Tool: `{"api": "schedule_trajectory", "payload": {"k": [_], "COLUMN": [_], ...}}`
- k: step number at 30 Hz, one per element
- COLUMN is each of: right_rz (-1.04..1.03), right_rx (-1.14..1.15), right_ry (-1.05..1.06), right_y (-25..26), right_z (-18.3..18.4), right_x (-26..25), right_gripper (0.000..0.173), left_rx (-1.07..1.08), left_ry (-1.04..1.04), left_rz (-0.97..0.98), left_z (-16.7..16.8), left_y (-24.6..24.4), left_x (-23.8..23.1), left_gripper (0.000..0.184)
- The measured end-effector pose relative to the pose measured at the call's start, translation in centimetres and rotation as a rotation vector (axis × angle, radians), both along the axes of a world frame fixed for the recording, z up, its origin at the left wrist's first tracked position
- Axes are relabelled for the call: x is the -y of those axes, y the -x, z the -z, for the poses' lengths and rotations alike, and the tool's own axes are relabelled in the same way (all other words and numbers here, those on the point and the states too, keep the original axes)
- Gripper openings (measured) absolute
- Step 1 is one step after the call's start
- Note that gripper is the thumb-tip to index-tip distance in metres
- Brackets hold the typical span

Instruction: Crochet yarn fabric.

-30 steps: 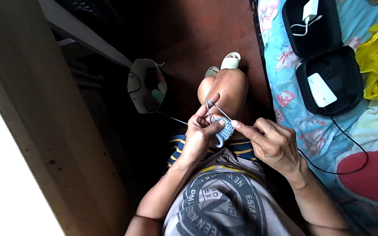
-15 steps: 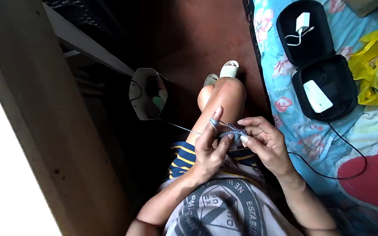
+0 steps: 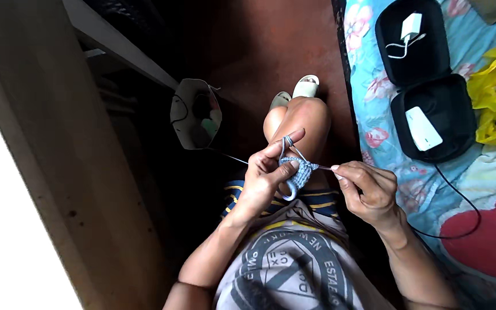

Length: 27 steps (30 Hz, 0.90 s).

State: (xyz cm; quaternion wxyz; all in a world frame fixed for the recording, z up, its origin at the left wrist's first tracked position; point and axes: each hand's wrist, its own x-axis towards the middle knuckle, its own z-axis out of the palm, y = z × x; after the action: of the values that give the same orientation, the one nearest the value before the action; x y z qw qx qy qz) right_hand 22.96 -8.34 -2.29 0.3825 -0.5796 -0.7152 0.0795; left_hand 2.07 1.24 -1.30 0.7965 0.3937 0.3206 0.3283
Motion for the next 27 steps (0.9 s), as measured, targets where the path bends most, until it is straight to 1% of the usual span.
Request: {"api": "schedule_trajectory", "payload": {"k": [3, 6, 9, 10, 11, 13, 15, 17, 20, 23, 27], "right_rz": [-0.041, -0.075, -0.101, -0.108, -0.119, -0.12, -0.072, -0.045, -0.039, -0.043, -0.028], "right_rx": [-0.125, -0.424, -0.767, -0.823, -0.825, -0.693, -0.455, -0.235, 0.012, 0.141, 0.203], "right_ry": [0.055, 0.209, 0.36, 0.378, 0.377, 0.323, 0.247, 0.197, 0.151, 0.141, 0.126], "right_y": [-0.1, 0.7, 1.6, 1.6, 1.4, 0.9, 0.3, -0.2, -0.8, -1.0, -0.7], "right_z": [0.0, -0.4, -1.0, -1.0, -1.0, -0.9, -0.8, -0.9, -1.5, -1.9, -2.0], "right_x": [0.0, 0.0, -0.4, -0.6, -0.7, -0.7, -0.7, -0.7, -0.8, -0.7, -0.6], "right_gripper": [0.017, 0.014, 0.029, 0.032, 0.032, 0.029, 0.027, 0.031, 0.038, 0.042, 0.042], "left_rx": [-0.029, -0.087, -0.063, -0.053, -0.046, -0.032, -0.022, -0.037, -0.072, -0.094, -0.098], "left_ry": [-0.086, -0.236, -0.306, -0.301, -0.287, -0.238, -0.177, -0.152, -0.124, -0.112, -0.136], "left_rz": [0.014, 0.011, 0.001, -0.013, -0.035, -0.086, -0.13, -0.152, -0.167, -0.174, -0.176], "left_z": [0.3, 0.4, 0.4, 0.5, 0.5, 0.3, 0.0, -0.3, -0.5, -0.5, -0.4], "left_y": [-0.1, -0.6, -1.1, -1.2, -1.2, -1.2, -1.3, -1.4, -1.6, -1.7, -1.7], "left_x": [0.3, 1.1, 1.8, 1.9, 1.9, 1.7, 1.5, 1.4, 1.3, 1.3, 1.4], "left_gripper": [0.05, 0.051, 0.049, 0.048, 0.047, 0.047, 0.045, 0.043, 0.041, 0.041, 0.043]}}
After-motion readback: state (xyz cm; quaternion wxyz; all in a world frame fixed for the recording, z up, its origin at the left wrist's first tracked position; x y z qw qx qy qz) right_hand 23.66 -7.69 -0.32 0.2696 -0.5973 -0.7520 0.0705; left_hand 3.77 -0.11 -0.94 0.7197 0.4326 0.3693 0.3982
